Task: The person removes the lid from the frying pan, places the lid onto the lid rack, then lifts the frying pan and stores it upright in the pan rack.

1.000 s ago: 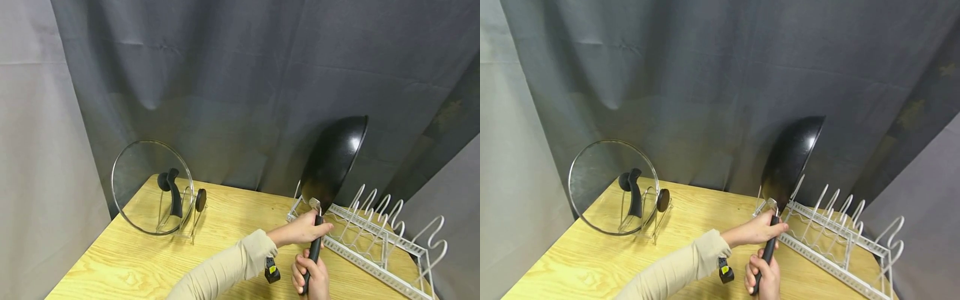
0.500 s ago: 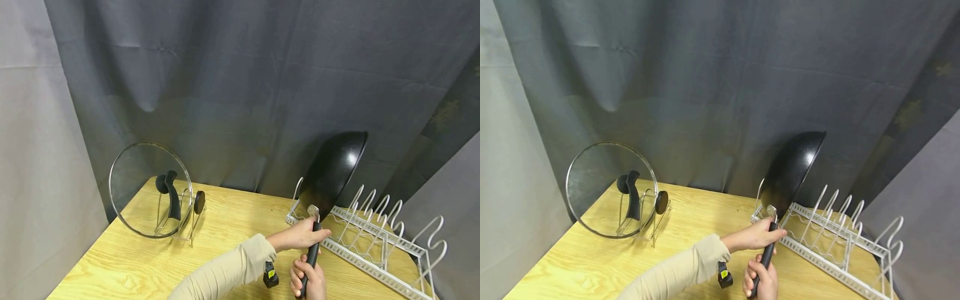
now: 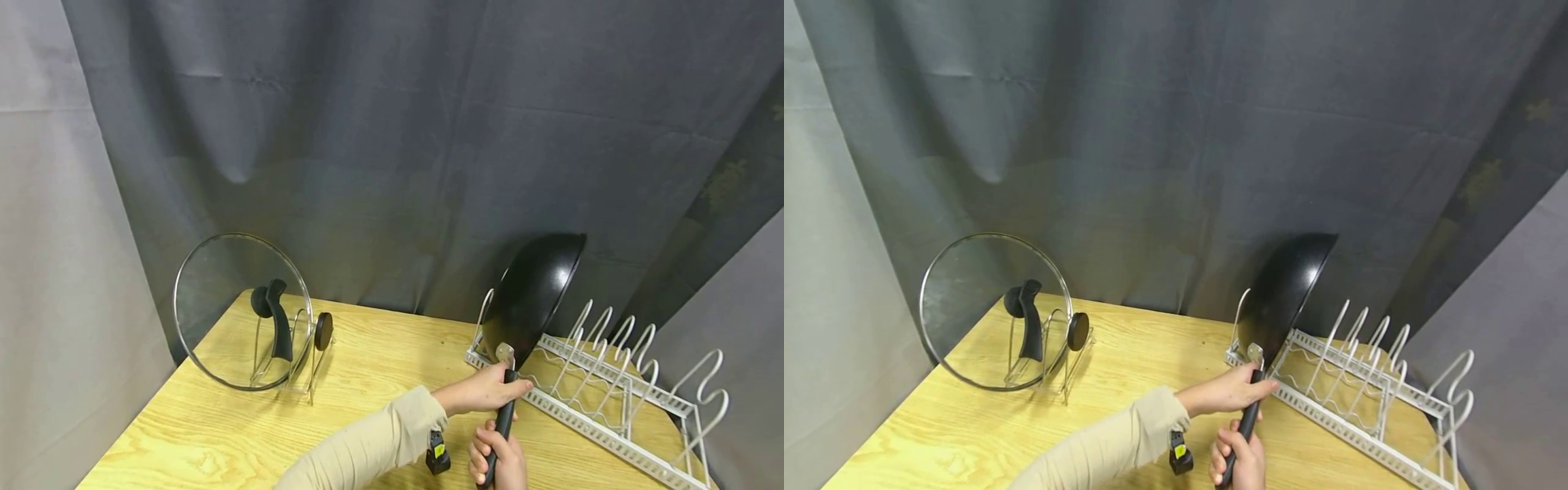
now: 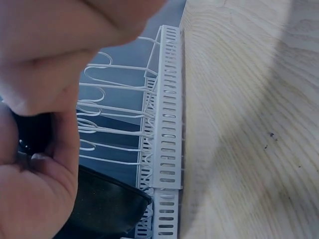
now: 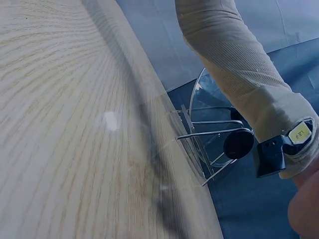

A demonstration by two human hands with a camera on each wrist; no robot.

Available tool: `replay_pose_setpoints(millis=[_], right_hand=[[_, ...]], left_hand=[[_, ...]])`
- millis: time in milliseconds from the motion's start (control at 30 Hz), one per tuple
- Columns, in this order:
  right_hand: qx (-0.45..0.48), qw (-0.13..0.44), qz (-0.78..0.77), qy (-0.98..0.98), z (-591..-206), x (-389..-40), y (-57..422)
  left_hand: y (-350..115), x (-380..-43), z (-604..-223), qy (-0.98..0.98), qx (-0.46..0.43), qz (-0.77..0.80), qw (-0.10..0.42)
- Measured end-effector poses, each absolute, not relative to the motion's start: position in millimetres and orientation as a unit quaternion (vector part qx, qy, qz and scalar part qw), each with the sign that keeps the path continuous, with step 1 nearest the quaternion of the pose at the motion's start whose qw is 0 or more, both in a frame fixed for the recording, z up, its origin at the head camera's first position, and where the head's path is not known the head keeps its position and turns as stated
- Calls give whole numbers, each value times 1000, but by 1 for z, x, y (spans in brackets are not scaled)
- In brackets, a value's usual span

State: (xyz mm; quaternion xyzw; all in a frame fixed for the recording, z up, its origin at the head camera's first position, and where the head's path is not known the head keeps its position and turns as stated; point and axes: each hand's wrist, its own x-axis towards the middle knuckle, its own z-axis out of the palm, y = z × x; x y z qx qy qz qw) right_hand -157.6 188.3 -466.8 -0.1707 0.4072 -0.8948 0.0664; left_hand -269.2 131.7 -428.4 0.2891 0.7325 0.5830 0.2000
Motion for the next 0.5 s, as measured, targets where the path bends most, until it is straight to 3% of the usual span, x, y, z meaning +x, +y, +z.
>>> replay_pose_setpoints(millis=[500], right_hand=[[-163, 92, -898, 398, -471, -167, 194]], left_hand=[[133, -277, -434, 718, 291, 591, 223]])
